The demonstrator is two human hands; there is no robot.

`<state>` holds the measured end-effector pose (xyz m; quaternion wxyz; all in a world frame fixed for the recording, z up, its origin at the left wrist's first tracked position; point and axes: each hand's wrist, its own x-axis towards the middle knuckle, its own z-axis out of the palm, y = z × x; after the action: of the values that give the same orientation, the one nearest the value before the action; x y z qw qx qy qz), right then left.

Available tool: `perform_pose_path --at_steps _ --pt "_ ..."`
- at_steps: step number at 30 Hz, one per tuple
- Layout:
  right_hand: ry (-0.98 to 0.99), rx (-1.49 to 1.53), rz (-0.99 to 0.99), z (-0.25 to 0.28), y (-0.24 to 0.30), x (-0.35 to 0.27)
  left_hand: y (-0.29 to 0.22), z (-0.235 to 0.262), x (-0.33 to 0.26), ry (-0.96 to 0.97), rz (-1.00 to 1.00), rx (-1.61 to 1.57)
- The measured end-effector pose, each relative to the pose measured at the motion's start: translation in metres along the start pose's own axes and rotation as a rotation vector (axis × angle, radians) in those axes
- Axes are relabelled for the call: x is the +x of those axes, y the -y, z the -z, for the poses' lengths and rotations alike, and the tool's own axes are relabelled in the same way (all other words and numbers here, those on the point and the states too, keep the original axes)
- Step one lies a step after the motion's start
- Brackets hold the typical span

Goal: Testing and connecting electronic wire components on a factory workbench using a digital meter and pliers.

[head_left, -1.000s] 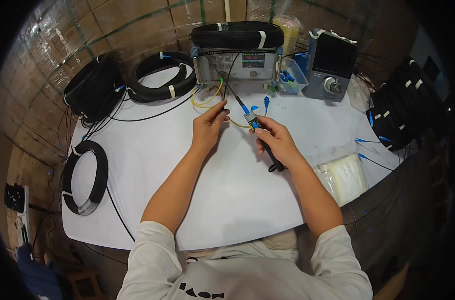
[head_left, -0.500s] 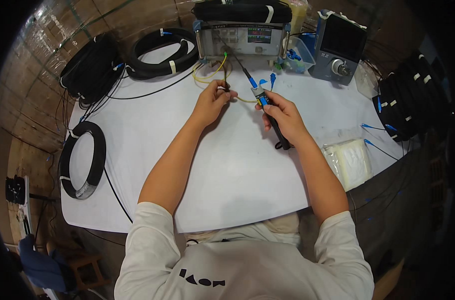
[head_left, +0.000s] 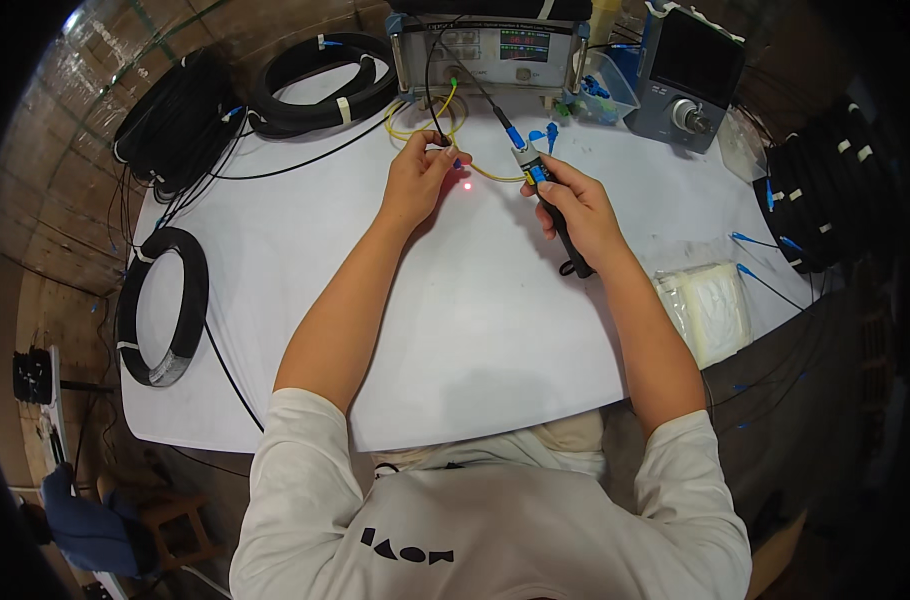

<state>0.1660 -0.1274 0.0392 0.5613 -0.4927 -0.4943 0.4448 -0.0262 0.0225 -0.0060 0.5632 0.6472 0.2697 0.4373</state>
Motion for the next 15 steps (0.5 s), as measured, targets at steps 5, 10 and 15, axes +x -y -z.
perform_pose_path --at_steps 5,10,15 --pt "-0.028 -0.075 0.012 -0.0026 -0.0005 0.0002 -0.0009 0.0024 -0.0015 -0.032 -0.016 0.11" --pt "-0.04 -0.078 0.012 -0.0005 -0.0013 0.0014 -0.0018 0.0008 -0.0012 -0.053 -0.014 0.148" --pt "-0.023 -0.055 0.007 -0.0025 -0.0022 0.0017 0.0044 0.0027 0.0002 -0.067 -0.017 0.162"
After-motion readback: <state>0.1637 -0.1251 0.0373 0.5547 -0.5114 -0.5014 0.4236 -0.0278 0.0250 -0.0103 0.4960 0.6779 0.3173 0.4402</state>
